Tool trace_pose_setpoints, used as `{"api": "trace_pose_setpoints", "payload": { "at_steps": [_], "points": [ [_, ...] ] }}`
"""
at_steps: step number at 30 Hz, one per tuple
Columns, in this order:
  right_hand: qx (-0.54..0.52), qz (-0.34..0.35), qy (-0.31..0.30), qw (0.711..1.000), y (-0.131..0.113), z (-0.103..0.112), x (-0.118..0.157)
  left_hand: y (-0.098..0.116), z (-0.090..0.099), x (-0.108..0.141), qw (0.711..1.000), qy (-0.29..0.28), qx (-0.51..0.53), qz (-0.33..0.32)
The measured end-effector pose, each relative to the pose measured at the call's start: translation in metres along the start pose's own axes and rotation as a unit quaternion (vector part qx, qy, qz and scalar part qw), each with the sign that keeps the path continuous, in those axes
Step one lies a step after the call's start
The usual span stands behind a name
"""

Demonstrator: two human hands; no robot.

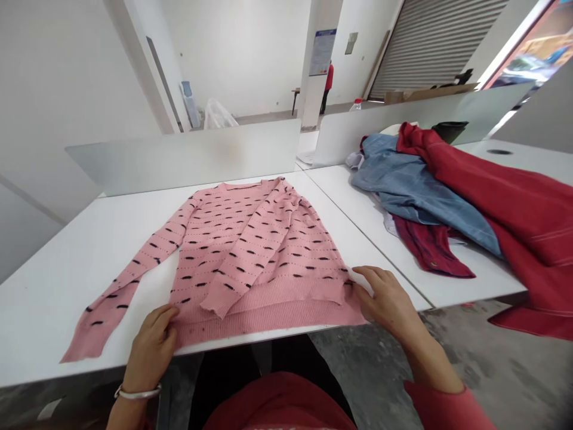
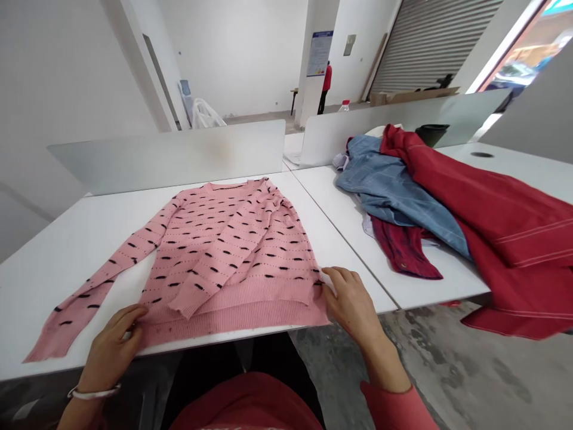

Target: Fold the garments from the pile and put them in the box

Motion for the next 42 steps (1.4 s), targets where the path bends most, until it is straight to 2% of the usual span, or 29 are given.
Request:
{"api": "trace_pose_setpoints", "payload": {
  "at_steps": [3,6,9,13,16,18,20,22,25,27,31,37,42],
  "points": [
    [-0.010,0.060,-0.024,0.998,-0.012,-0.004,-0.004,-0.001,0.003,0.001,1.000,0.011,0.000,0.007],
    [-0.006,0.041,-0.054,0.998,-0.006,-0.011,-0.007,-0.002,0.007,0.004,0.999,0.028,-0.016,0.004],
    [-0.010,0.019,-0.055,0.998,0.002,-0.011,-0.007,-0.002,0.007,0.004,1.000,0.014,-0.020,-0.018],
    [-0.054,0.030,-0.010,0.998,0.001,-0.006,-0.006,0.002,0.014,-0.006,0.999,0.001,-0.019,-0.032],
    [-0.079,0.033,0.035,0.996,-0.004,-0.004,-0.004,0.015,0.023,-0.021,0.999,0.011,-0.021,-0.047],
    [-0.080,0.036,0.049,0.995,-0.006,-0.006,-0.003,0.026,0.022,-0.036,0.998,-0.013,-0.017,-0.062],
    [-0.073,0.040,0.056,0.995,-0.007,-0.009,-0.002,0.038,0.012,-0.055,0.995,-0.075,-0.010,-0.072],
    [-0.064,0.046,0.063,0.995,-0.007,-0.010,-0.002,0.044,-0.006,-0.078,0.982,-0.181,0.002,-0.060],
    [-0.053,0.066,0.081,0.993,-0.009,-0.008,-0.002,0.047,-0.033,-0.113,0.939,-0.343,0.027,-0.010],
    [-0.050,0.076,0.093,0.992,-0.010,-0.005,-0.002,0.051,-0.045,-0.140,0.914,-0.403,0.044,0.015],
    [-0.045,0.084,0.103,0.990,-0.014,0.000,-0.002,0.069,-0.068,-0.206,0.910,-0.410,0.063,0.012],
    [-0.064,0.105,0.124,0.985,-0.016,0.008,0.001,0.106,-0.117,-0.307,0.935,-0.349,0.058,-0.008],
    [-0.073,0.121,0.123,0.982,-0.012,0.010,0.002,0.135,-0.152,-0.365,0.946,-0.320,0.041,0.000]
  ]
}}
Point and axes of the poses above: each hand's wrist, its own x-axis away from the middle knuckle, its own z-axis out of the back of the hand, y = z × x, the point moved 8 cm from there along -x, towards the middle knuckle, and after that the axes turned 12 degrees about -y, right-handed, at the moved point
